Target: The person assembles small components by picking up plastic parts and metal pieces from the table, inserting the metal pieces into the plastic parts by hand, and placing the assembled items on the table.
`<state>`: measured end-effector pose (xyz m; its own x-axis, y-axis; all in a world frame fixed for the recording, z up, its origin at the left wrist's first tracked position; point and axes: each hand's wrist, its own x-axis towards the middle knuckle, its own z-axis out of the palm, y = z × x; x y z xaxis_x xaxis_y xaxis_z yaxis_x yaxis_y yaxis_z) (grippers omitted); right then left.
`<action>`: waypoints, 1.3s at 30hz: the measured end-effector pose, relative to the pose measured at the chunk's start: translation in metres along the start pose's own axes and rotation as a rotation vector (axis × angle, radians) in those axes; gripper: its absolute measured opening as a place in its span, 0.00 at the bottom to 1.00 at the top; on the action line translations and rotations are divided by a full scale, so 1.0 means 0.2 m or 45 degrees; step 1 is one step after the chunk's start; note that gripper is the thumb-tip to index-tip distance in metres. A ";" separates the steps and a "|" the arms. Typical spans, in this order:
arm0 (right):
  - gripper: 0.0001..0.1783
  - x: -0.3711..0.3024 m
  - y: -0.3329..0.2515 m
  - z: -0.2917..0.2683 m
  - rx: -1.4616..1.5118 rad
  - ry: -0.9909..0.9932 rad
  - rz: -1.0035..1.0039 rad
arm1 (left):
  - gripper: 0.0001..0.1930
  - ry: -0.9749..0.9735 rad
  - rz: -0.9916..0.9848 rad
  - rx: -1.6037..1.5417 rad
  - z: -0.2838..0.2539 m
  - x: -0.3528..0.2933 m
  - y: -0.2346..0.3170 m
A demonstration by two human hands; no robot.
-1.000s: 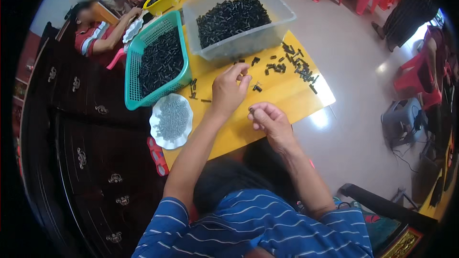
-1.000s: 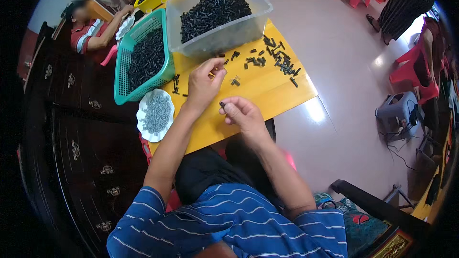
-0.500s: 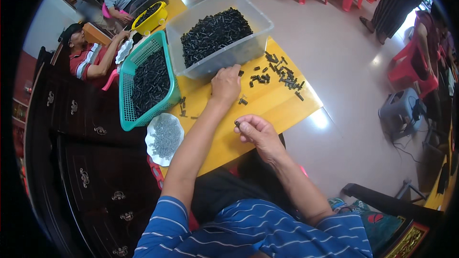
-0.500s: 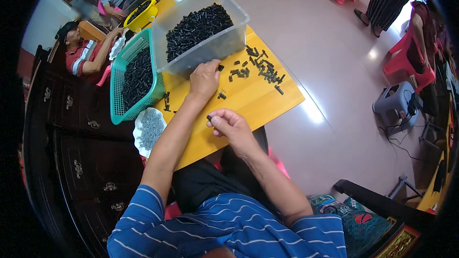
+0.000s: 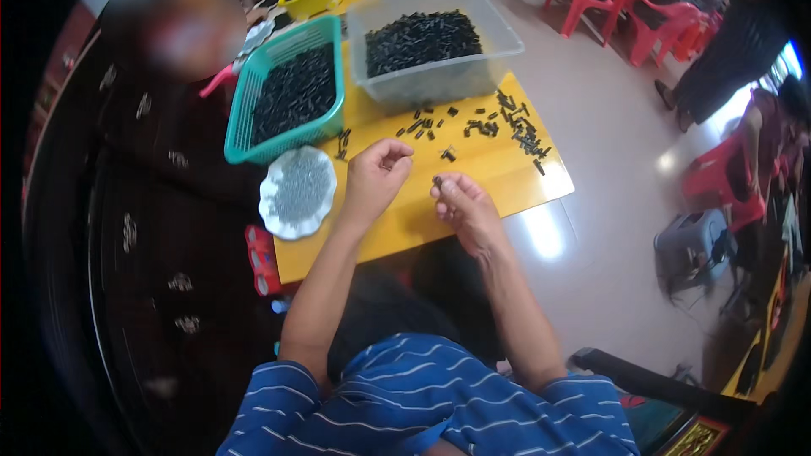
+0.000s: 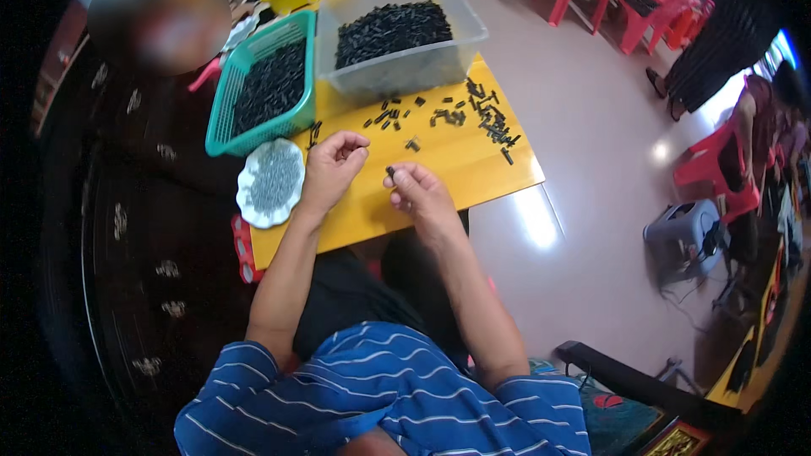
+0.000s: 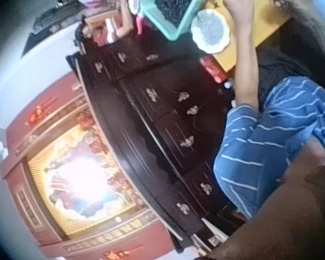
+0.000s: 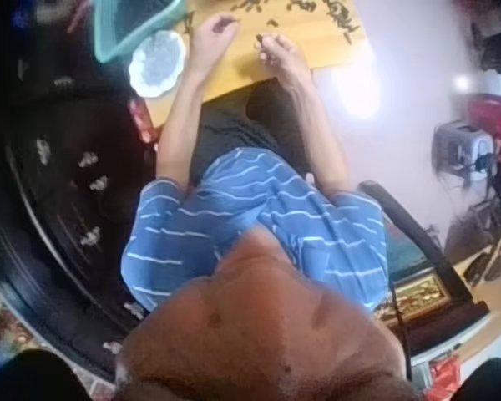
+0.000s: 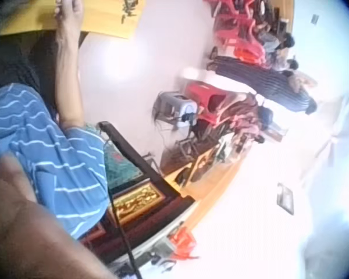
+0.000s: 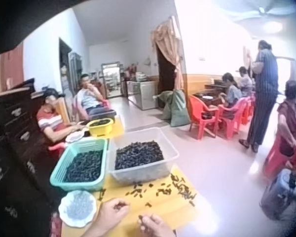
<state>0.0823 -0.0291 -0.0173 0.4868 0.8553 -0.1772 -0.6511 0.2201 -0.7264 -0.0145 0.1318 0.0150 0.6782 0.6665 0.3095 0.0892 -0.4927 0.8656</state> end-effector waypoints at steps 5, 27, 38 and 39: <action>0.09 0.01 0.04 0.04 -0.088 -0.110 -0.004 | 0.05 -0.032 -0.174 -0.400 -0.18 -0.34 0.02; 0.09 -0.44 0.32 0.05 -0.314 -0.404 0.200 | 0.06 -0.063 -0.177 -0.446 -0.24 -0.93 0.08; 0.08 -0.43 0.31 0.04 -0.373 -0.413 0.189 | 0.04 -0.015 0.213 0.049 -0.23 -0.89 0.19; 0.08 -0.43 0.31 0.04 -0.367 -0.410 0.188 | 0.04 -0.025 0.261 0.106 -0.24 -0.89 0.17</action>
<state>-0.0038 -0.0855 -0.0417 0.1656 0.9800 -0.1105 -0.4890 -0.0158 -0.8722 -0.1659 0.0229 0.0088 0.7023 0.5373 0.4670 0.0074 -0.6615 0.7499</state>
